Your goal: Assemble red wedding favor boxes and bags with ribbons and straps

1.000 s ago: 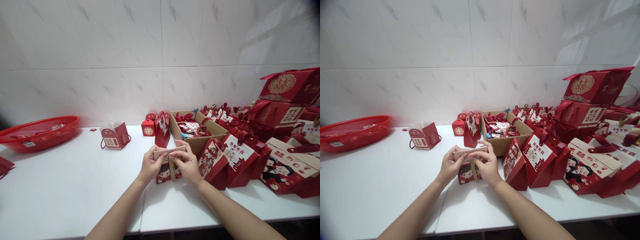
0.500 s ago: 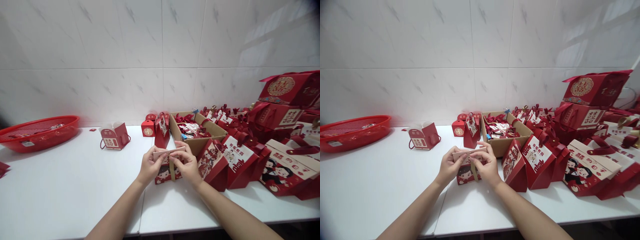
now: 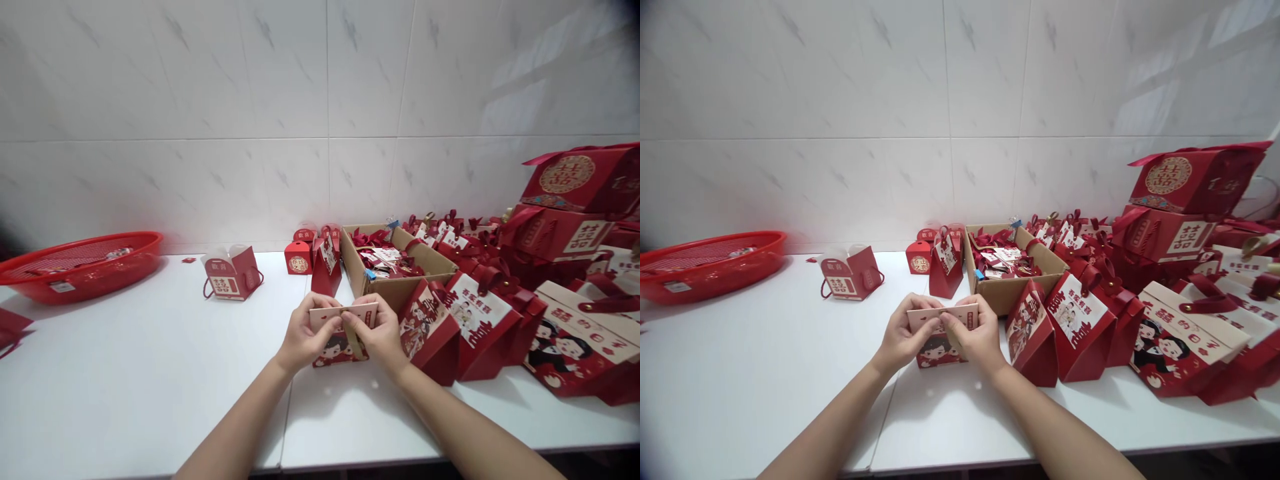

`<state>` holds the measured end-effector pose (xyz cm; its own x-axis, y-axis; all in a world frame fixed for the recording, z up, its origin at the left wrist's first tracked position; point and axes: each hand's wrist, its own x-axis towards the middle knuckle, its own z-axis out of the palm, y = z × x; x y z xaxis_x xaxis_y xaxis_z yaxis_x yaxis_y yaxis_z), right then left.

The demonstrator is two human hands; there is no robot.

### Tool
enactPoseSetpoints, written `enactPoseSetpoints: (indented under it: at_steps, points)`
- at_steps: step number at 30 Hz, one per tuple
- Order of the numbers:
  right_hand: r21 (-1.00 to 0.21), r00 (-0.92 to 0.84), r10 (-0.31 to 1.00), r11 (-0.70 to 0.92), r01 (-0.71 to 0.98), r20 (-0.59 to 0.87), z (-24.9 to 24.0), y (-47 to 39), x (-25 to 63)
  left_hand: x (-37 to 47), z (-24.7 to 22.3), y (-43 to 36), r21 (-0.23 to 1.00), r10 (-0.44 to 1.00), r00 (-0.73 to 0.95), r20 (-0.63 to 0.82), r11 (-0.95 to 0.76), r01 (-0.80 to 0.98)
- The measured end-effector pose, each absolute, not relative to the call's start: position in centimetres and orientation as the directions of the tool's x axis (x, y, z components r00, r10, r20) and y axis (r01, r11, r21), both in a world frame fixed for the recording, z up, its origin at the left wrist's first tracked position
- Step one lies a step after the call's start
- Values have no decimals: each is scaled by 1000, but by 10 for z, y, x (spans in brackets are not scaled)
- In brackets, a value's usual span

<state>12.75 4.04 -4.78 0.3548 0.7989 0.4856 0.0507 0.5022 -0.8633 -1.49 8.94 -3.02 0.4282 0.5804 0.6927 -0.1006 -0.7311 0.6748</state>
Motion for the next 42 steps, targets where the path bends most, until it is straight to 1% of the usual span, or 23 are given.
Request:
enactPoseSetpoints:
  at_steps: [1,2,4,5,6,7,8,10,11,13,15,17,20,23,25,27,28,30,32,36,38,40,42]
  points:
    - [-864,381,789,501,57,482,-47,40,128,-14,-32,90,572,518,360,776,-818,-56]
    - [-860,410,773,506,61,484,-46,40,128,-12,-35,89,434,420,271,866,-901,10]
    - [-853,457,746,519,55,484,-44,42,128,-8,-40,86,135,160,130,979,-974,182]
    - [-850,471,738,525,50,483,-43,42,128,-6,-42,83,30,66,132,989,-964,264]
    - [-847,480,732,530,46,484,-43,43,129,-4,-44,80,-33,29,180,983,-943,330]
    - [-844,486,727,535,39,484,-42,45,129,-2,-45,76,-64,41,261,964,-923,381]
    - [-840,495,721,541,33,484,-42,46,130,-1,-45,72,-71,90,346,934,-902,426]
    - [-832,520,708,554,10,478,-41,48,132,1,-45,66,-36,239,457,857,-856,515]
    - [-829,532,702,559,-1,473,-41,48,133,2,-45,64,2,313,468,826,-832,554]
    - [-828,543,698,561,-8,467,-40,49,134,3,-45,61,109,457,440,773,-779,617]
    - [-832,526,704,555,12,477,-40,48,133,5,-46,58,250,587,413,696,-738,627]
    - [-836,498,718,548,27,486,-41,46,131,7,-46,53,439,706,423,568,-695,569]
    - [-843,468,738,537,29,486,-43,45,130,7,-46,45,694,814,400,422,-574,436]
    - [-846,443,749,530,47,494,-45,44,130,-3,-43,38,864,880,353,317,-421,275]
    - [-843,416,755,535,56,507,-45,43,131,-16,-37,35,956,900,406,158,-242,164]
    - [-836,398,755,545,61,521,-43,41,131,-31,-30,33,990,886,464,26,-86,109]
    - [-832,395,752,550,66,528,-43,40,130,-39,-25,33,993,880,474,-3,-53,105]
    - [-831,389,753,551,70,532,-42,38,130,-53,-16,32,988,882,472,-5,-68,138]
    - [-839,364,772,541,56,522,-41,35,128,-66,-7,32,970,886,462,25,-133,203]
    - [-848,315,800,529,32,511,-43,33,127,-87,14,36,921,916,382,121,-247,301]
    - [-834,292,787,547,74,543,-45,33,126,-94,27,38,888,922,331,198,-312,338]
    - [-789,260,746,596,150,613,-47,32,126,-98,40,39,833,907,270,323,-408,374]
    - [-707,222,672,668,232,707,-49,32,124,-97,51,35,755,854,210,477,-520,399]
